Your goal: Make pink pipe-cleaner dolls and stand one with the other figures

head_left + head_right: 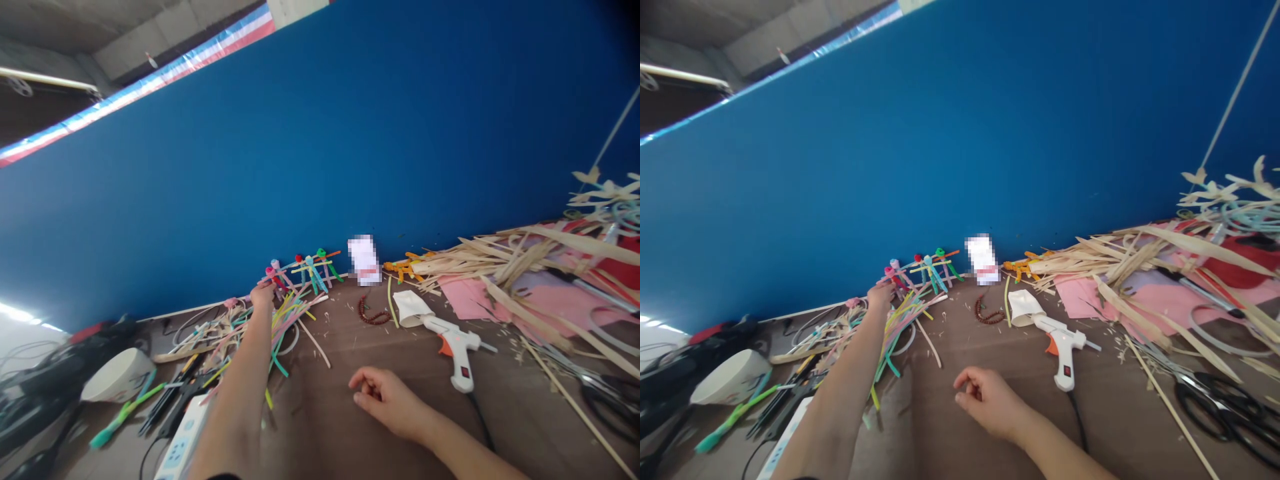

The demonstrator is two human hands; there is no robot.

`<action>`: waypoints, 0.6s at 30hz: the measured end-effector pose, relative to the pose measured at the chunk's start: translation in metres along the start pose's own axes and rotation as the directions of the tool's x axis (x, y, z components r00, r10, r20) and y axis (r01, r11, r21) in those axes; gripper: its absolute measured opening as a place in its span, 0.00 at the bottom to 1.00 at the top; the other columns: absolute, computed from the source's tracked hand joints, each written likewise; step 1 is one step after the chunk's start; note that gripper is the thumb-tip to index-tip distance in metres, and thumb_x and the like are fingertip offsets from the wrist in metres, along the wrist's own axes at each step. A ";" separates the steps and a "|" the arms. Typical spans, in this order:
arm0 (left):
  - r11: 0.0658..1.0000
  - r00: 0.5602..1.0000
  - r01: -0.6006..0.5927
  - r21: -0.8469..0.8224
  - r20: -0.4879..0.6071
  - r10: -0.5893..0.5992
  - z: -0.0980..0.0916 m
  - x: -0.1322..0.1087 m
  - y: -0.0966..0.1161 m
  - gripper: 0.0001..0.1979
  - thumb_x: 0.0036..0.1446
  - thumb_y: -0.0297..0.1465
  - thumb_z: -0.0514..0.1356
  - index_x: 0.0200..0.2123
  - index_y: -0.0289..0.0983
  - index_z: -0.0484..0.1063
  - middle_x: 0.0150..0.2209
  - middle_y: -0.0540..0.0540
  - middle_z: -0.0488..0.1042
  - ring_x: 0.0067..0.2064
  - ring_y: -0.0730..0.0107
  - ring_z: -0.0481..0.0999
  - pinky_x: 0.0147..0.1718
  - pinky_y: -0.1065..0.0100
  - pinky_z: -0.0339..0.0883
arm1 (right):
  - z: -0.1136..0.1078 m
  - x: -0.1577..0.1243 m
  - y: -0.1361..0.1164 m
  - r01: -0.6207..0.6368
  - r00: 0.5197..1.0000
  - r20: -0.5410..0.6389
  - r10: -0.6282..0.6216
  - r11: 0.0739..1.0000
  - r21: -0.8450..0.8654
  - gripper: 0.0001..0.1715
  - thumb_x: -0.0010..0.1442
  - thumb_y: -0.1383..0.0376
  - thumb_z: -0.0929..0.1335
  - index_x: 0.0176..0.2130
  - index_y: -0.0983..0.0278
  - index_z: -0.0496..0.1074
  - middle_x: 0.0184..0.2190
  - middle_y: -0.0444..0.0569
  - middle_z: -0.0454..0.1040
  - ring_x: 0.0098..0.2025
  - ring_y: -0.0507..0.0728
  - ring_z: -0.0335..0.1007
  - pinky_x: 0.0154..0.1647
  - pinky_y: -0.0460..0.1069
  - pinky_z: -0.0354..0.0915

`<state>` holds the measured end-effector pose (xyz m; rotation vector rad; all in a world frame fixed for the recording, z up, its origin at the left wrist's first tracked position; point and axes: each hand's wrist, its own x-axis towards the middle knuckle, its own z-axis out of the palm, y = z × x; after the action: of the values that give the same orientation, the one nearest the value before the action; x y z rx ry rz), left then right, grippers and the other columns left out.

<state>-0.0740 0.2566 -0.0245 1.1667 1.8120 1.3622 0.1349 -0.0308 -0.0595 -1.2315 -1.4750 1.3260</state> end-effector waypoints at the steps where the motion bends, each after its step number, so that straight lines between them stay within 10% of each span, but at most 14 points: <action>1: 1.000 0.999 0.031 0.003 0.020 -0.031 0.000 -0.001 0.001 0.16 0.54 0.33 0.52 0.46 0.35 0.62 0.45 0.43 0.65 0.42 0.66 0.68 0.38 0.59 0.65 | 0.000 0.000 0.000 -0.001 1.000 0.001 0.001 1.000 -0.001 0.09 0.49 0.68 0.63 0.34 0.67 0.67 0.19 0.38 0.57 0.21 0.46 0.52 0.22 0.41 0.50; 11: 0.978 0.973 0.205 0.048 0.094 -0.209 -0.028 -0.018 0.030 0.15 0.54 0.33 0.52 0.46 0.36 0.62 0.45 0.43 0.65 0.42 0.66 0.68 0.39 0.60 0.65 | 0.000 0.001 0.005 0.030 1.000 -0.009 -0.030 0.999 -0.016 0.08 0.50 0.68 0.62 0.34 0.67 0.67 0.19 0.39 0.58 0.20 0.46 0.52 0.22 0.41 0.51; 18: 0.986 0.977 -0.105 0.128 0.196 0.079 -0.068 -0.068 0.050 0.13 0.50 0.29 0.56 0.41 0.34 0.66 0.36 0.45 0.70 0.38 0.65 0.70 0.38 0.63 0.63 | -0.003 0.001 -0.002 0.055 0.998 -0.014 -0.056 0.996 -0.069 0.08 0.51 0.65 0.63 0.24 0.67 0.66 0.17 0.40 0.59 0.21 0.47 0.52 0.22 0.42 0.50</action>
<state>-0.0865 0.1710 0.0408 1.4189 1.7550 1.1464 0.1372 -0.0296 -0.0576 -1.2327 -1.5438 1.2354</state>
